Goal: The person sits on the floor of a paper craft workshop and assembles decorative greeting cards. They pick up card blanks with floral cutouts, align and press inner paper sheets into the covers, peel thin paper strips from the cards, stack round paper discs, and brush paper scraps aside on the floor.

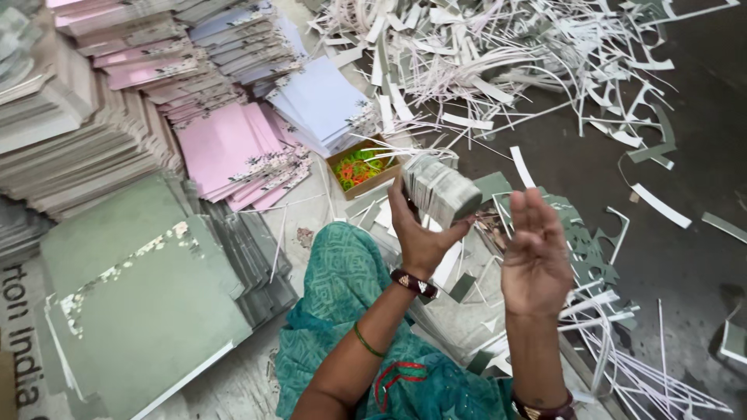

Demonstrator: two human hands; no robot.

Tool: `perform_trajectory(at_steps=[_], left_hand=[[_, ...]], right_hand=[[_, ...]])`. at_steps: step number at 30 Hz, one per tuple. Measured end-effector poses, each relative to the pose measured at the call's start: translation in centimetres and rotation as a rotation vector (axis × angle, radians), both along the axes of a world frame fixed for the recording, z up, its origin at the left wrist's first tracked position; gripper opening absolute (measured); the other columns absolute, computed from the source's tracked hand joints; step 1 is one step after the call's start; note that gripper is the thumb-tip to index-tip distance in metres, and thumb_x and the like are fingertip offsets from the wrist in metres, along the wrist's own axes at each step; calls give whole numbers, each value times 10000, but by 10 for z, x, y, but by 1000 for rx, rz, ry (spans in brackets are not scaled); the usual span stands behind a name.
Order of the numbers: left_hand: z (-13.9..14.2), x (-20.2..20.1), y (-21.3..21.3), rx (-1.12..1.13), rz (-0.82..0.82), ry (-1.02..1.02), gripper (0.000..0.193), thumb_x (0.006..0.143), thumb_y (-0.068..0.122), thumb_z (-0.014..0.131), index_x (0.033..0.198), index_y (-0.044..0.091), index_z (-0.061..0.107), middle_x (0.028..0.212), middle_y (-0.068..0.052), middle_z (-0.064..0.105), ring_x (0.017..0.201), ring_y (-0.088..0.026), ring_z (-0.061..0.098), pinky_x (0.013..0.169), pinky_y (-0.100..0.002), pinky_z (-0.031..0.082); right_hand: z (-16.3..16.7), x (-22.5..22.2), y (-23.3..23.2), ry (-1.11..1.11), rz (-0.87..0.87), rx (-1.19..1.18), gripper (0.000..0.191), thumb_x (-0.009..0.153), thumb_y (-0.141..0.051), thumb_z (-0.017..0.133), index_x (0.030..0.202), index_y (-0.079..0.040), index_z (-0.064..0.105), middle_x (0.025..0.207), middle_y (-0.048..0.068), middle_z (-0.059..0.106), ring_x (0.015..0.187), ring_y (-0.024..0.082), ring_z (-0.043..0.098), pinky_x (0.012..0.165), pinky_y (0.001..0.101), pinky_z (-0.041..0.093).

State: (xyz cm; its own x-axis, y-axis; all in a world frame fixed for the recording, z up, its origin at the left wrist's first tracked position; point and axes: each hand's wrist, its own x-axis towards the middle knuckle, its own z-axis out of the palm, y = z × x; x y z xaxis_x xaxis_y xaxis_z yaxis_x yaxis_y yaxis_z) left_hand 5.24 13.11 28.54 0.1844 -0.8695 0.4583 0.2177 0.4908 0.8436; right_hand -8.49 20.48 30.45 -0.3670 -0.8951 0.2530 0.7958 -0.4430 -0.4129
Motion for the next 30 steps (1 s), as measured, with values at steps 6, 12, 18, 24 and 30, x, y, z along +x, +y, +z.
perform_trajectory(at_steps=[6, 12, 18, 24, 30], left_hand=[[7, 5, 14, -128, 182, -394, 1173, 565, 310, 975, 1503, -18, 352, 1359, -197, 486, 1275, -348, 529, 1096, -439, 477], [4, 7, 27, -233, 96, -507, 1166, 630, 385, 987, 1518, -7, 342, 1423, -221, 449, 1328, -380, 472, 1114, -465, 460], [-2, 5, 43, -411, 4, -613, 1056, 664, 316, 946, 1494, 19, 364, 1443, -194, 447, 1339, -397, 459, 1164, -523, 410], [1, 1, 48, -415, -99, -619, 999, 644, 235, 900, 1485, 33, 400, 1454, -157, 448, 1349, -401, 454, 1175, -525, 410], [1, -2, 44, -460, -184, -648, 1016, 618, 217, 892, 1487, 25, 400, 1451, -155, 453, 1349, -404, 454, 1165, -532, 403]], right_hand=[[16, 17, 6, 1001, -380, 163, 724, 945, -181, 747, 1532, 39, 384, 1584, 203, 426, 1458, 258, 458, 1127, 336, 507], [30, 10, 16, 1408, -478, 260, 697, 819, -236, 864, 1427, -1, 616, 1417, 169, 681, 1317, 234, 654, 1119, 351, 506], [28, -4, 24, 1492, -488, 353, 684, 677, -227, 924, 1261, 35, 684, 1205, 151, 740, 1085, 208, 726, 953, 324, 560], [26, -21, 27, 1337, -324, 411, 634, 736, -160, 892, 1284, 78, 682, 1143, 146, 770, 1045, 156, 719, 946, 298, 564], [21, -29, 25, 1211, -237, 427, 683, 741, -135, 883, 1323, 106, 617, 1158, 129, 751, 1051, 119, 694, 925, 274, 569]])
